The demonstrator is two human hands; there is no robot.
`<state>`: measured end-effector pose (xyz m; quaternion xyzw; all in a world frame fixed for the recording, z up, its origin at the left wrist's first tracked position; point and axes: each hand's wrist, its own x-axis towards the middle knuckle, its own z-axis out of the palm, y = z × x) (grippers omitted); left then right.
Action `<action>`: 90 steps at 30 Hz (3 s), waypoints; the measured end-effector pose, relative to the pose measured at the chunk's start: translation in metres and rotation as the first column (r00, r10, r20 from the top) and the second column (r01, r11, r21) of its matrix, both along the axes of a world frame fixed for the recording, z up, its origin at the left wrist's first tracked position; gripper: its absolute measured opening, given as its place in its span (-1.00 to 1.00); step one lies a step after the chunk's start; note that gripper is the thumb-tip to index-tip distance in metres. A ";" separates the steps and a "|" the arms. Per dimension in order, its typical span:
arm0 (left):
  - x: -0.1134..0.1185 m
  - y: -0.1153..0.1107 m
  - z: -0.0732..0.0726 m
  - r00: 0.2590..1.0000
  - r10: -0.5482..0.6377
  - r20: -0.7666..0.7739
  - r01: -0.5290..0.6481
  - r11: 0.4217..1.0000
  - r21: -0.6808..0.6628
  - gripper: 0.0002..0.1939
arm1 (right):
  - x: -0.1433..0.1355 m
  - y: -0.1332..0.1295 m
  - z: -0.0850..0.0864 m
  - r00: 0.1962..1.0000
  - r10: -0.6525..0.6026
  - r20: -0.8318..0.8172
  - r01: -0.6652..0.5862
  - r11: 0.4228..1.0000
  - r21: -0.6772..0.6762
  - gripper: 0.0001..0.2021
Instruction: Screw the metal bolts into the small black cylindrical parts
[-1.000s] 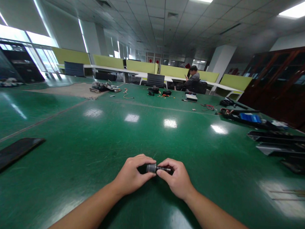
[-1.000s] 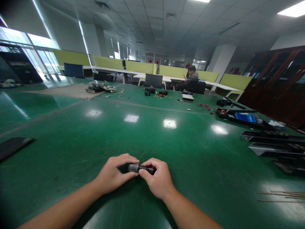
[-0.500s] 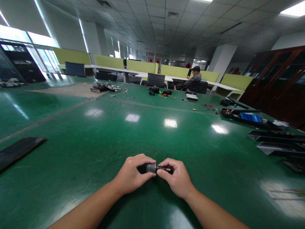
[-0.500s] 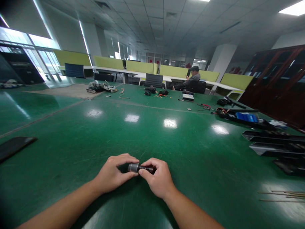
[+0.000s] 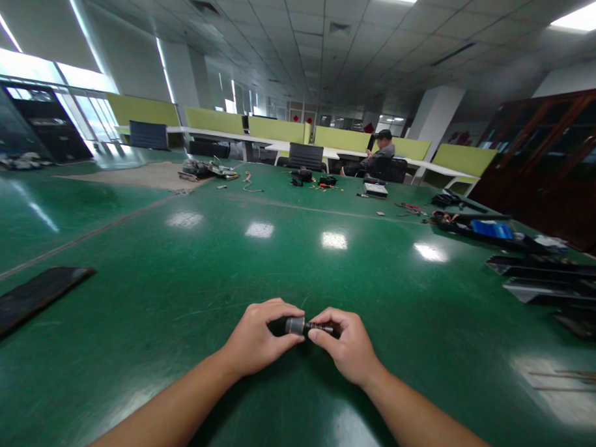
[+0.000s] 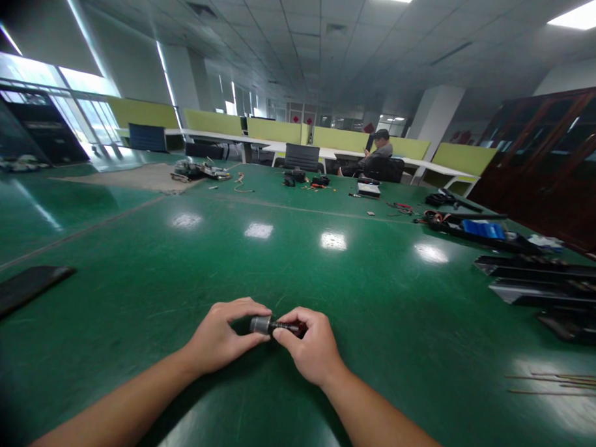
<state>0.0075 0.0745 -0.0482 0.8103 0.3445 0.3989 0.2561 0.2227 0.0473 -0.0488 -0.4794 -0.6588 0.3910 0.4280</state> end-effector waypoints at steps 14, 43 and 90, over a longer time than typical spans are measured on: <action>-0.003 -0.002 0.004 1.000 0.007 -0.002 -0.007 1.000 0.000 -0.70 | 0.000 -0.001 0.001 1.000 -0.006 -0.003 0.006 1.000 0.015 -0.91; -0.004 -0.002 0.007 1.000 0.001 0.002 -0.001 1.000 0.026 -0.71 | -0.002 -0.002 0.002 0.997 -0.068 0.039 0.065 0.995 0.071 -0.88; -0.004 -0.001 0.005 1.000 0.003 0.013 -0.004 0.997 0.081 -0.70 | 0.001 -0.004 0.003 0.994 -0.092 0.051 0.086 0.990 0.111 -0.92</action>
